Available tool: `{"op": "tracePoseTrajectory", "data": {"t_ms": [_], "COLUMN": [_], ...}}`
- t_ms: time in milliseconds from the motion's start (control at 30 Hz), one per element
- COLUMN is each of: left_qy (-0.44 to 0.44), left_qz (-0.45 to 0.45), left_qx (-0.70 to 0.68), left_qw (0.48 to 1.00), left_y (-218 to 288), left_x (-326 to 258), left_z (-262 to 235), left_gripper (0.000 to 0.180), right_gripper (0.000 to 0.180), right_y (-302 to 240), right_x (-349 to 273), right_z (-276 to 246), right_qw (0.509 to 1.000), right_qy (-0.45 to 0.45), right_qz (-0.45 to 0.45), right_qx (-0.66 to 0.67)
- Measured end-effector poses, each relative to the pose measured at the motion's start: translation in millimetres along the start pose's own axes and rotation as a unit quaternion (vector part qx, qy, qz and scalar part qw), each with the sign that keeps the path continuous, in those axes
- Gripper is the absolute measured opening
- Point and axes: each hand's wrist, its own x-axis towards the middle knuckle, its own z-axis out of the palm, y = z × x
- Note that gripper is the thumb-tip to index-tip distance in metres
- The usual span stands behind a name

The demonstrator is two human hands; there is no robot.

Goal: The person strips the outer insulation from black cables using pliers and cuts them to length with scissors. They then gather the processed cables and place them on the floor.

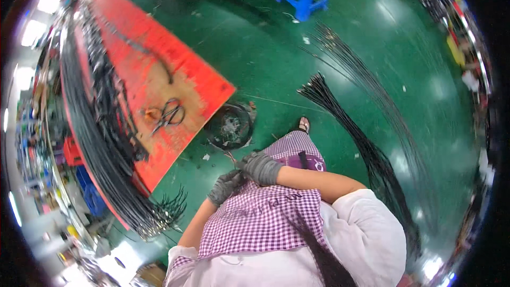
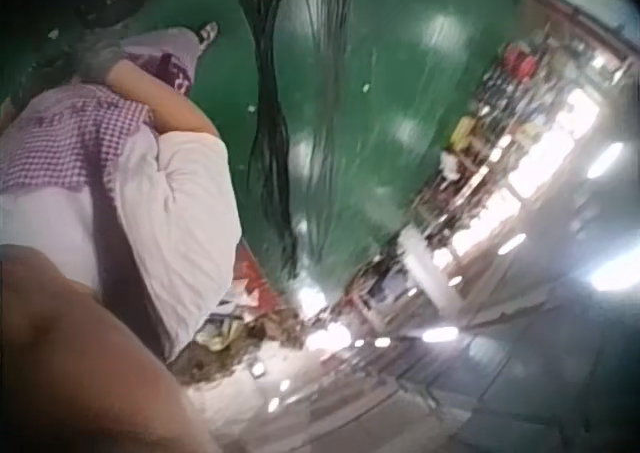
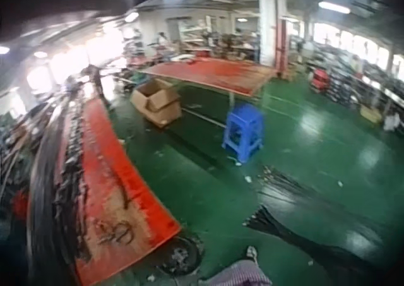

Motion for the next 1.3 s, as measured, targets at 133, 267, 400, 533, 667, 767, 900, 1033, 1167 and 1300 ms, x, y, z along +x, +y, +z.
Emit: {"op": "tracePoseTrajectory", "data": {"t_ms": [133,267,400,533,667,767,900,1033,1167,1300], "left_qy": [-0.065,-0.145,-0.133,-0.140,0.023,0.138,0.147,0.075,0.105,0.124], "left_qz": [-0.051,-0.023,-0.189,-0.060,-0.054,-0.090,-0.068,-0.125,-0.092,-0.116], "left_qx": [0.038,0.125,0.059,0.524,0.652,0.599,0.629,0.614,0.575,0.584], "left_qw": [0.996,0.981,0.971,0.838,0.756,0.784,0.761,0.776,0.806,0.794], "left_y": [27,21,82,102,100,118,88,80,56,8], "left_x": [56,133,176,224,255,280,344,435,488,537], "left_z": [28,64,145,171,157,164,147,170,179,198], "left_gripper": [0.033,0.030,0.027,0.028,0.033,0.036,0.036,0.034,0.028,0.025], "right_gripper": [0.019,0.018,0.018,0.024,0.029,0.033,0.036,0.038,0.033,0.028], "right_y": [56,129,194,265,368,428,471,522,607,717], "right_x": [-32,-79,-111,-140,-179,-220,-261,-273,-268,-230], "right_z": [-21,-52,-92,-99,-37,2,41,78,190,261], "right_qw": [0.999,0.997,0.994,0.955,0.914,0.833,0.731,0.649,0.660,0.712], "right_qy": [-0.022,0.050,-0.073,-0.118,-0.046,0.018,0.071,0.061,0.102,-0.061], "right_qz": [0.024,0.029,0.048,0.129,0.331,0.498,0.621,0.705,0.684,0.654], "right_qx": [0.011,0.047,0.060,0.240,0.229,0.241,0.275,0.280,0.295,0.246]}}
